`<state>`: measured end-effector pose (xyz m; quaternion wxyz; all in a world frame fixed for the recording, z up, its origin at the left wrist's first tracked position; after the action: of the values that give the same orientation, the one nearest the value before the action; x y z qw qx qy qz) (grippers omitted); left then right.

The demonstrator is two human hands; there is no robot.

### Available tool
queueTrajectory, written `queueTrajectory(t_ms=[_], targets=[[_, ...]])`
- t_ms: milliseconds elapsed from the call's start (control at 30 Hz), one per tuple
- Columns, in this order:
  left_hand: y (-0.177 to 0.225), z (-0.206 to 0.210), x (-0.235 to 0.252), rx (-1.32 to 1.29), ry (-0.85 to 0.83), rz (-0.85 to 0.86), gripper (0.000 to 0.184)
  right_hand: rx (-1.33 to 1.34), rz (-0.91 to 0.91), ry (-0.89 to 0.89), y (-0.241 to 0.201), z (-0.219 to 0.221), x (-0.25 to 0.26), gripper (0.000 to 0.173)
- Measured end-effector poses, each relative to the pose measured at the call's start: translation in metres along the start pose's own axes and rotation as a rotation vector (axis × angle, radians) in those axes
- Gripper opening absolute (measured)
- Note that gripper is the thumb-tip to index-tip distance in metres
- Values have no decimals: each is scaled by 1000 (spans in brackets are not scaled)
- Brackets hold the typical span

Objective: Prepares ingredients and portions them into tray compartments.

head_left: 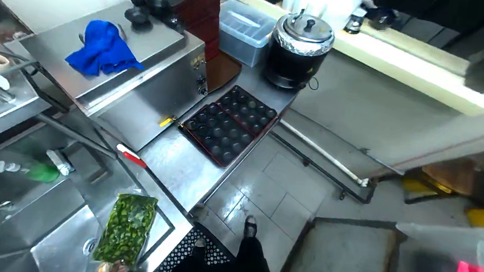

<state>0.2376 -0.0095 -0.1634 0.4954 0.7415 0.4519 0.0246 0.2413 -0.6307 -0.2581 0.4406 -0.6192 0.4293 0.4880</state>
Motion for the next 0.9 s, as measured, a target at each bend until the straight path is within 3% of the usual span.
queueTrajectory(t_ms=[100, 167, 300, 367, 467, 600, 733, 900], targets=[[42, 27, -30, 79, 103, 91, 40, 6, -324, 125, -143, -67, 44, 46], [80, 42, -61, 75, 153, 188, 36, -57, -436, 94, -245, -74, 38, 46], [159, 69, -101, -64, 288, 435, 30, -147, -521, -178, -423, -28, 1, 42], [186, 82, -114, -155, 369, 499, 29, -143, -533, -251, -479, 2, -9, 46], [221, 110, -116, -196, 432, 570, 33, -144, -441, -243, -527, 34, 13, 56], [263, 138, -95, -117, 411, 703, 32, -81, -363, -151, -545, 48, 33, 59], [266, 143, -44, 30, 422, 732, 32, -83, -495, -69, -557, 56, 27, 43], [269, 161, 21, 106, 418, 756, 34, -103, -723, -2, -577, 47, 20, 41]])
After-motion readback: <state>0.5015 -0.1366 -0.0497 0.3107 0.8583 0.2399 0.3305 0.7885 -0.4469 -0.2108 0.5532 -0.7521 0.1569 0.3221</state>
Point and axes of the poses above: each hand's wrist, its own x-axis towards the middle knuckle, its own z-axis out of the palm, y = z × x, the point moved 6 cm from there along x, towards the middle knuckle, and after that the axes turned 12 degrees about z, right-handed, at the moved point
